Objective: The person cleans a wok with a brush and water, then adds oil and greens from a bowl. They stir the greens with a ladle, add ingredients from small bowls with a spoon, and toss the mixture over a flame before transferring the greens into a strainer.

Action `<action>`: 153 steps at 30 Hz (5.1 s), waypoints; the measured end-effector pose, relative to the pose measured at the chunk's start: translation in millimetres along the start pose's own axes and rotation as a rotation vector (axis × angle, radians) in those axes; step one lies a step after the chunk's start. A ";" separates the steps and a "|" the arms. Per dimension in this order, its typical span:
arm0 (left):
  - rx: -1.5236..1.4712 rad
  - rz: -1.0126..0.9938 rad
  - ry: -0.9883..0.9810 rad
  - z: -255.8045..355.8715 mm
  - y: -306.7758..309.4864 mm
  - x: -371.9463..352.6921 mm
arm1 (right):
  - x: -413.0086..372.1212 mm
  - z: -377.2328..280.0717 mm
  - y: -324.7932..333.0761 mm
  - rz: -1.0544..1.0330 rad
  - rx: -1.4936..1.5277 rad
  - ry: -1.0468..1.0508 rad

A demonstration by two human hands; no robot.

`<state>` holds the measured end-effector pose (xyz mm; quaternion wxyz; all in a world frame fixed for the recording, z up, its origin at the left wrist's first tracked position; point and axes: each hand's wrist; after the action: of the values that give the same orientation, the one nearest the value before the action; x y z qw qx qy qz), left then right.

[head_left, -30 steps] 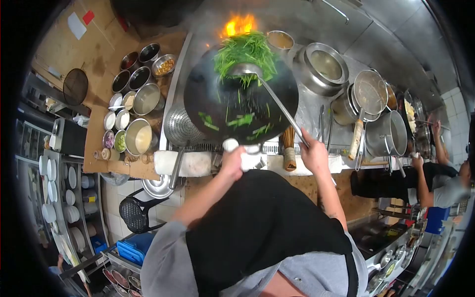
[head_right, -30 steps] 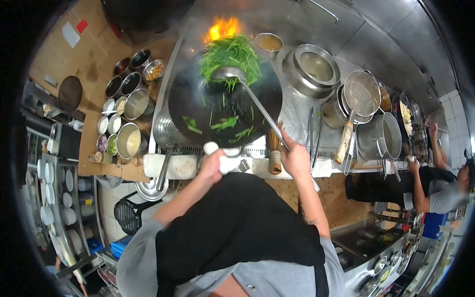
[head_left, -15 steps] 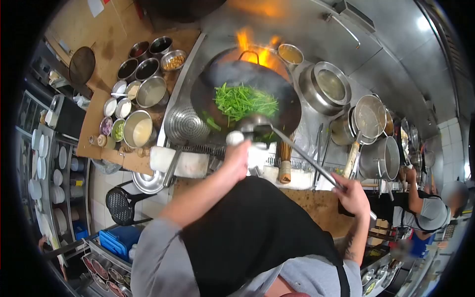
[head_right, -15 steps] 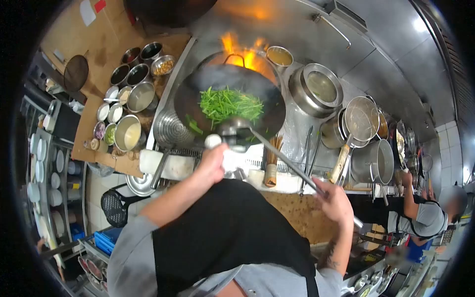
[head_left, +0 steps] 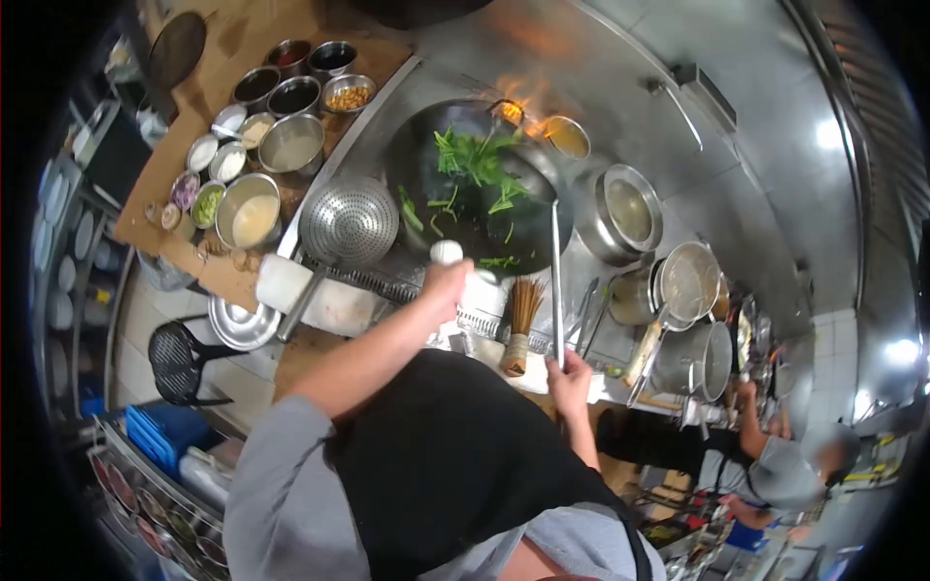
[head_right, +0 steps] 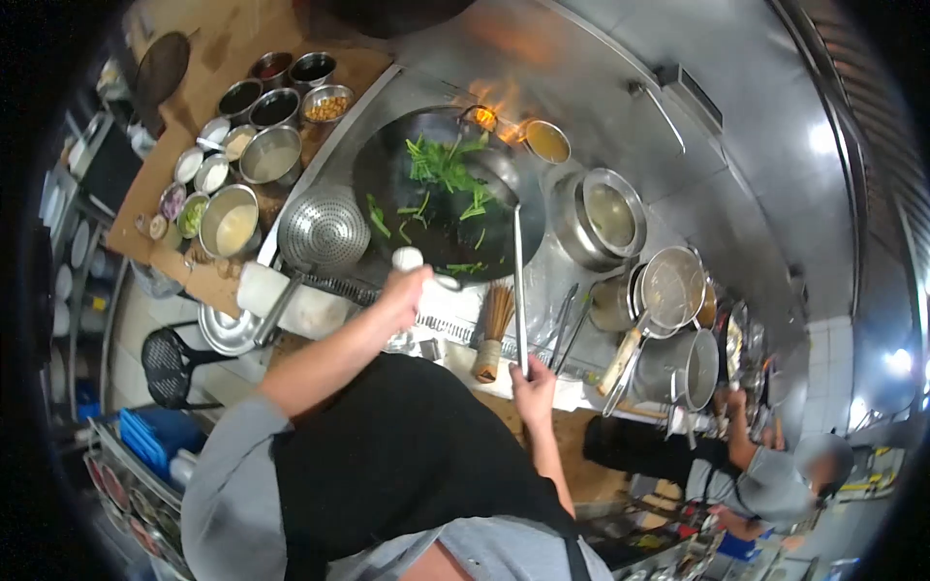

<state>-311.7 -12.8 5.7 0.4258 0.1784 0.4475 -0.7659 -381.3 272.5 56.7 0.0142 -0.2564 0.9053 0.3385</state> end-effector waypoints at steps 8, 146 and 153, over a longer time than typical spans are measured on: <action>-0.231 -0.155 0.042 3.7 63.9 5.6 | 69.0 -74.0 8.2 -0.124 0.195 0.022; -0.010 -0.277 0.295 23.3 -5.5 89.6 | 3.7 -73.7 -1.3 -0.153 -0.112 0.056; -0.158 -0.103 0.126 14.3 -6.6 -57.1 | -40.2 -43.3 97.5 -0.313 -0.554 0.200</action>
<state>-282.8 4.9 54.3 0.3696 0.1690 0.5410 -0.7363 -386.2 326.3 157.1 -0.0932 -0.4186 0.7252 0.5388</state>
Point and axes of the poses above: each hand's wrist, its own x-axis towards the middle knuckle, its own y-axis out of the back of the hand, z = x × y, and after that the axes turned 6 degrees about -x, right-handed
